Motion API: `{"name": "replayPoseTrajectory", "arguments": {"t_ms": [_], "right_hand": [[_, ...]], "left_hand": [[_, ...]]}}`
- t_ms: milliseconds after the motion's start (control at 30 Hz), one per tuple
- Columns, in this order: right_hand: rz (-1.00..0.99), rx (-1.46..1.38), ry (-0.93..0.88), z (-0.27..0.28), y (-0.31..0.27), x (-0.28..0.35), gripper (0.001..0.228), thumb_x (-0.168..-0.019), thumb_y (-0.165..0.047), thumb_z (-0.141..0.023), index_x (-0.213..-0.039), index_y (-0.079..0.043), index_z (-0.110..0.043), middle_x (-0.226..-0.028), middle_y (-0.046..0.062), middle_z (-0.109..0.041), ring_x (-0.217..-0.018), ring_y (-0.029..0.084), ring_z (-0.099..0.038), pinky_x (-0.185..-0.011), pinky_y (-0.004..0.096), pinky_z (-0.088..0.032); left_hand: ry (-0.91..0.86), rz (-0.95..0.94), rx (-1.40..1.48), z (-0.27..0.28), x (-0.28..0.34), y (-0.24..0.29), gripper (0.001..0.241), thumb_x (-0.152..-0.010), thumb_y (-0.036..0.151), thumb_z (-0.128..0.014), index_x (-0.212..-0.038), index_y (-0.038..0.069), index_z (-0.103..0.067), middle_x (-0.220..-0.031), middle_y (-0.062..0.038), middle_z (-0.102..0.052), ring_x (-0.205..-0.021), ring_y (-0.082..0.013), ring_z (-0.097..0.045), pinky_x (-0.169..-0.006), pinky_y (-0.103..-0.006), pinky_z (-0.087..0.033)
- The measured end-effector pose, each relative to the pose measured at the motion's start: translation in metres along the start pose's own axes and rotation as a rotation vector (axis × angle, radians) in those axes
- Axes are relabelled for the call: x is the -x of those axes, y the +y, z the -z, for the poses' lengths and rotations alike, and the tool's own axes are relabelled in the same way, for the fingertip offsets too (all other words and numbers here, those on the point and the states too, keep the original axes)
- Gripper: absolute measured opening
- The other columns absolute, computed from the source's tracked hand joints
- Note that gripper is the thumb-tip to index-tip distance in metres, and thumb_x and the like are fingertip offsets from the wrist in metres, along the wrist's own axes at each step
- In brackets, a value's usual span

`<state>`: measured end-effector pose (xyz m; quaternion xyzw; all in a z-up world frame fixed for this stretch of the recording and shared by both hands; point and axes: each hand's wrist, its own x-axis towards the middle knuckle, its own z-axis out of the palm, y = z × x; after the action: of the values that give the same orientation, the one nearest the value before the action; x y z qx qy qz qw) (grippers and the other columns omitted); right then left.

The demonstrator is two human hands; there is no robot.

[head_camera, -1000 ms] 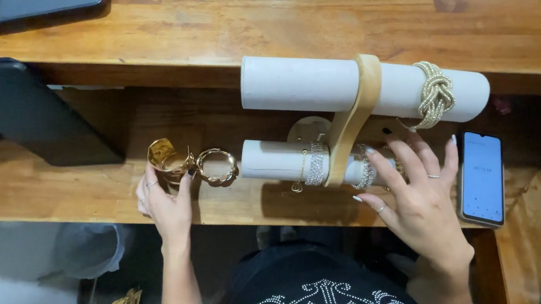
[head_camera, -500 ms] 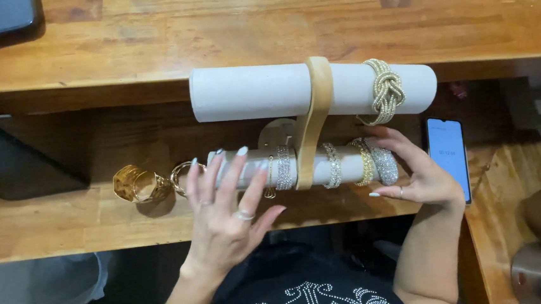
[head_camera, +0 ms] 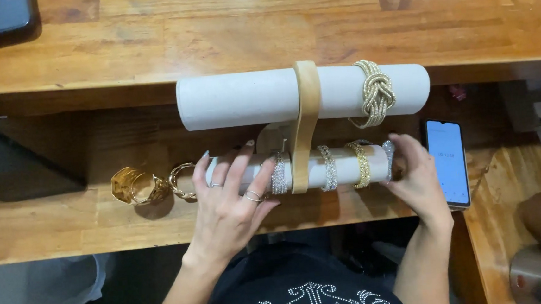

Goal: Organizing various bracelets and bangles by sliding them onto a two-tiered jewelry display stand.

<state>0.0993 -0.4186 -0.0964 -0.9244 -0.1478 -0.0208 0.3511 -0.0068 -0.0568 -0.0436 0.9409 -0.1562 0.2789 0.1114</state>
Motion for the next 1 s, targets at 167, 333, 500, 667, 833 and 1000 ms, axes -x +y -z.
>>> {"name": "replayPoseTrajectory", "arguments": {"t_ms": [167, 333, 500, 667, 833, 1000], "right_hand": [[0.087, 0.164, -0.130, -0.020, -0.008, 0.003, 0.064, -0.072, -0.021, -0.087, -0.129, -0.005, -0.061, -0.124, 0.013, -0.064, -0.118, 0.032, -0.058, -0.101, 0.048, -0.038], [0.080, 0.300, -0.170, -0.029, -0.001, 0.006, 0.080, -0.073, -0.025, -0.086, -0.137, 0.011, -0.056, -0.140, 0.033, -0.057, -0.139, 0.045, -0.047, -0.124, 0.057, -0.020], [0.014, 0.456, -0.082, -0.004, -0.028, 0.017, 0.086, -0.074, -0.021, -0.086, -0.152, -0.004, -0.053, -0.142, 0.030, -0.056, -0.142, 0.047, -0.046, -0.119, 0.067, -0.023], [0.399, 0.263, 0.573, 0.019, -0.094, 0.041, 0.048, -0.105, -0.020, -0.074, -0.134, 0.016, -0.062, -0.131, 0.034, -0.065, -0.122, 0.048, -0.064, -0.112, 0.055, -0.052], [0.544, 0.354, 0.158, 0.008, -0.098, 0.019, 0.088, -0.085, -0.057, -0.073, -0.152, -0.008, -0.044, -0.156, 0.022, -0.045, -0.156, 0.043, -0.030, -0.131, 0.064, -0.017], [0.556, 0.401, 0.005, 0.000, -0.091, 0.007, 0.071, -0.091, -0.055, -0.063, -0.146, -0.011, -0.050, -0.149, 0.017, -0.051, -0.148, 0.042, -0.040, -0.124, 0.064, -0.021]], "left_hand": [[-0.024, -0.045, -0.062, 0.002, -0.001, -0.001, 0.086, -0.065, 0.037, -0.097, -0.138, 0.010, -0.060, -0.129, -0.006, -0.062, -0.108, -0.0317, -0.060, -0.107, -0.0663, -0.040], [0.094, -0.056, -0.002, -0.018, 0.009, -0.006, 0.078, -0.074, 0.037, -0.086, -0.142, 0.008, -0.059, -0.133, -0.012, -0.063, -0.123, -0.0367, -0.057, -0.110, -0.0752, -0.030], [0.106, -0.043, 0.014, -0.012, 0.006, -0.001, 0.077, -0.079, 0.043, -0.083, -0.143, 0.007, -0.058, -0.133, -0.012, -0.063, -0.127, -0.0398, -0.056, -0.109, -0.0810, -0.025], [-0.002, 0.004, -0.041, 0.002, 0.006, -0.002, 0.072, -0.083, 0.041, -0.086, -0.140, 0.007, -0.058, -0.128, -0.006, -0.061, -0.127, -0.0402, -0.056, -0.105, -0.0821, -0.033], [0.017, 0.043, -0.045, 0.009, 0.021, -0.026, 0.082, -0.078, 0.044, -0.091, -0.143, 0.007, -0.056, -0.137, -0.009, -0.065, -0.139, -0.0440, -0.050, -0.110, -0.0813, -0.027], [0.072, 0.143, 0.040, 0.024, 0.049, -0.066, 0.079, -0.085, 0.046, -0.085, -0.147, 0.008, -0.054, -0.141, -0.015, -0.068, -0.146, -0.0407, -0.048, -0.121, -0.0716, -0.019]]}}
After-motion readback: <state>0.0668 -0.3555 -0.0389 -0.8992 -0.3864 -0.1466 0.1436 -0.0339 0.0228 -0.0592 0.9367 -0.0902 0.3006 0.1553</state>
